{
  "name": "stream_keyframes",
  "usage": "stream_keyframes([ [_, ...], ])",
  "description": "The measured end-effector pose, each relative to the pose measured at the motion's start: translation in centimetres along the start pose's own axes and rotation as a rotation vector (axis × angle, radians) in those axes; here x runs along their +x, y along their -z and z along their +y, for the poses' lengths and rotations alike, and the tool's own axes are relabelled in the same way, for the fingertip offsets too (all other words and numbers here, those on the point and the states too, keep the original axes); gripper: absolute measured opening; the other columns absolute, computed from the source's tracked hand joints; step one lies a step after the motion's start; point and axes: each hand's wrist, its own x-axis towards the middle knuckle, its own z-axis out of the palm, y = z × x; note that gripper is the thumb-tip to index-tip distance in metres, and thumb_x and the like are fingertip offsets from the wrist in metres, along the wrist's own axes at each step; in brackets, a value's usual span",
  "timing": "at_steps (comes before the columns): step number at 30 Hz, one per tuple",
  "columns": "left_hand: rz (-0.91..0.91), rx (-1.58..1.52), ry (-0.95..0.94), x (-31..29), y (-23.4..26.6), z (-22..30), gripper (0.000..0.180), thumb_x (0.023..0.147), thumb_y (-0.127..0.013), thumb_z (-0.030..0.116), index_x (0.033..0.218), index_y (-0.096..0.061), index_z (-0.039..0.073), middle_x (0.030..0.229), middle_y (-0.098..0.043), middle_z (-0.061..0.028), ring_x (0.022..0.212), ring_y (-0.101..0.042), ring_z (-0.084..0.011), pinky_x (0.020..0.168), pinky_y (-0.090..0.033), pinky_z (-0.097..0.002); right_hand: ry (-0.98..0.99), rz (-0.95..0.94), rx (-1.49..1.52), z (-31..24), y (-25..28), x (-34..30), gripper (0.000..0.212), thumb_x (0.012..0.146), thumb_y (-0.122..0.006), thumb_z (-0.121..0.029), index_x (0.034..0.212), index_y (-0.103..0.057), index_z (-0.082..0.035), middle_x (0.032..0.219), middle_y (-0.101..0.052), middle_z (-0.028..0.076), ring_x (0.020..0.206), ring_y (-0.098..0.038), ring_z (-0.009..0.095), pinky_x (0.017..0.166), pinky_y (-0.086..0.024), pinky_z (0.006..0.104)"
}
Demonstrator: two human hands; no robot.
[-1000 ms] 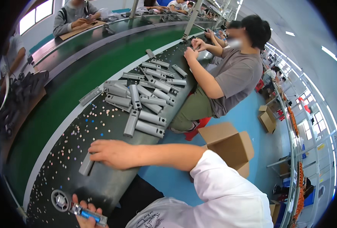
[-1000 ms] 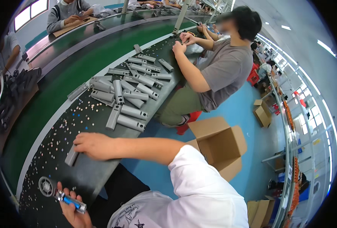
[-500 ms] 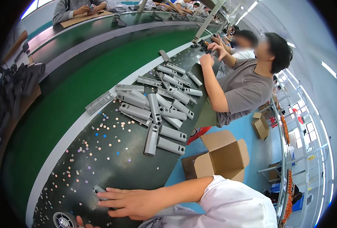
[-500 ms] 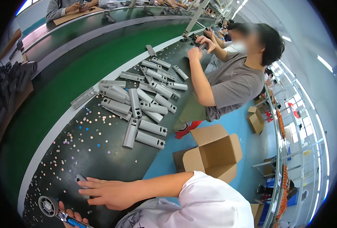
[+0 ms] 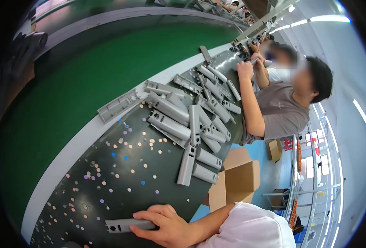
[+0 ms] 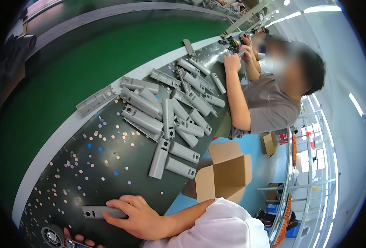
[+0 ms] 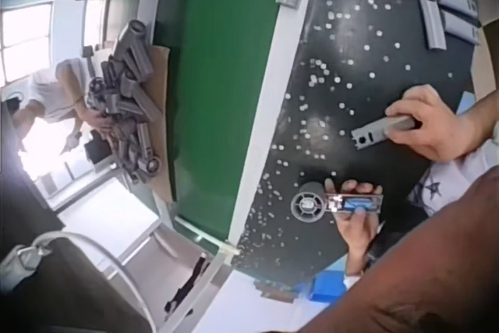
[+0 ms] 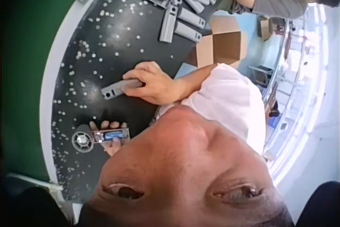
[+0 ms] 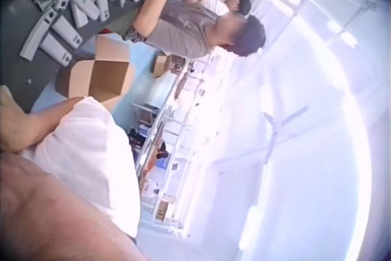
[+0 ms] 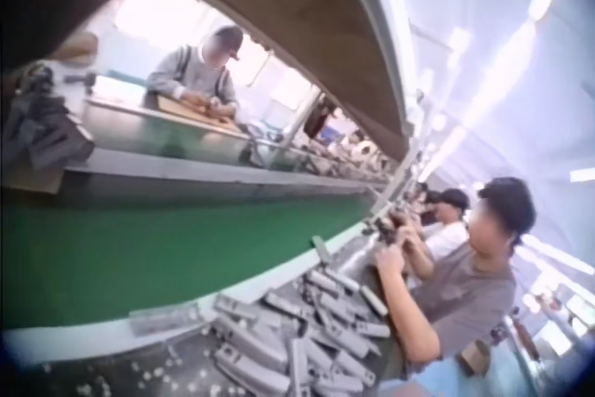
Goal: Manually assemble the housing and components of a handheld electronic fan.
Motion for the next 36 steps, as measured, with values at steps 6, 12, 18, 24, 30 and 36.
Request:
stream_keyframes([
  [6, 0.036, -0.023, -0.206, -1.4, -4.3, -2.2, 0.104, 0.078, -0.075, 0.010, 0.154, -0.004, 0.012, 0.108, -0.050, -0.0033, 0.096, -0.057, -0.0214, 0.089, -0.052, -0.0572, 0.172, 0.281, 0.266, 1.7, 0.9, 0.5, 0.040, 0.081, -0.065, -0.004, 0.121, -0.060, -0.003, 0.123, -0.055, 0.017, 0.112, -0.053, 0.037, 0.097, -0.041, 0.0469],
  [12, -0.425, 0.005, -0.190, -0.5, -4.4, -5.6, 0.077, 0.097, -0.050, 0.003, 0.155, -0.001, 0.019, 0.144, -0.039, -0.0155, 0.125, -0.050, -0.0254, 0.100, -0.048, -0.0446, 0.449, 0.157, 0.483, -0.8, 1.3, -4.3, 0.041, 0.075, -0.068, 0.007, 0.116, -0.065, 0.002, 0.121, -0.052, 0.026, 0.107, -0.057, 0.032, 0.087, -0.049, 0.0383],
  [18, -0.363, 0.144, -0.252, -4.5, -2.3, -6.4, 0.074, 0.096, -0.048, 0.001, 0.154, -0.005, 0.016, 0.143, -0.040, -0.0193, 0.130, -0.047, -0.0301, 0.104, -0.045, -0.0459, 0.420, 0.273, 0.408, -5.6, -0.2, -7.4, 0.040, 0.071, -0.070, 0.007, 0.111, -0.068, 0.002, 0.117, -0.056, 0.025, 0.098, -0.061, 0.031, 0.081, -0.052, 0.0346],
  [24, -0.416, 0.171, -0.324, -5.8, -0.8, -6.5, 0.073, 0.097, -0.047, 0.002, 0.153, -0.004, 0.017, 0.142, -0.040, -0.0190, 0.131, -0.045, -0.0288, 0.105, -0.044, -0.0450, 0.430, 0.285, 0.207, -8.5, -1.2, -8.0, 0.040, 0.070, -0.069, 0.008, 0.109, -0.069, 0.001, 0.113, -0.058, 0.023, 0.097, -0.062, 0.031, 0.082, -0.052, 0.0338],
  [30, -0.413, 0.098, -0.346, -7.2, -0.1, -6.8, 0.072, 0.097, -0.046, 0.002, 0.153, -0.003, 0.016, 0.143, -0.040, -0.0197, 0.133, -0.043, -0.0289, 0.107, -0.042, -0.0443, 0.452, 0.279, 0.256, -9.5, -1.1, -8.3, 0.040, 0.070, -0.068, 0.008, 0.110, -0.069, 0.001, 0.114, -0.058, 0.024, 0.098, -0.062, 0.031, 0.084, -0.051, 0.0342],
  [36, -0.463, 0.088, -0.391, -7.7, 0.3, -7.0, 0.072, 0.096, -0.045, 0.001, 0.153, -0.003, 0.015, 0.143, -0.040, -0.0198, 0.133, -0.044, -0.0292, 0.107, -0.043, -0.0445, 0.482, 0.237, 0.205, -10.1, -1.0, -8.5, 0.038, 0.070, -0.069, 0.007, 0.108, -0.070, 0.001, 0.113, -0.059, 0.023, 0.096, -0.063, 0.031, 0.083, -0.052, 0.0342],
])
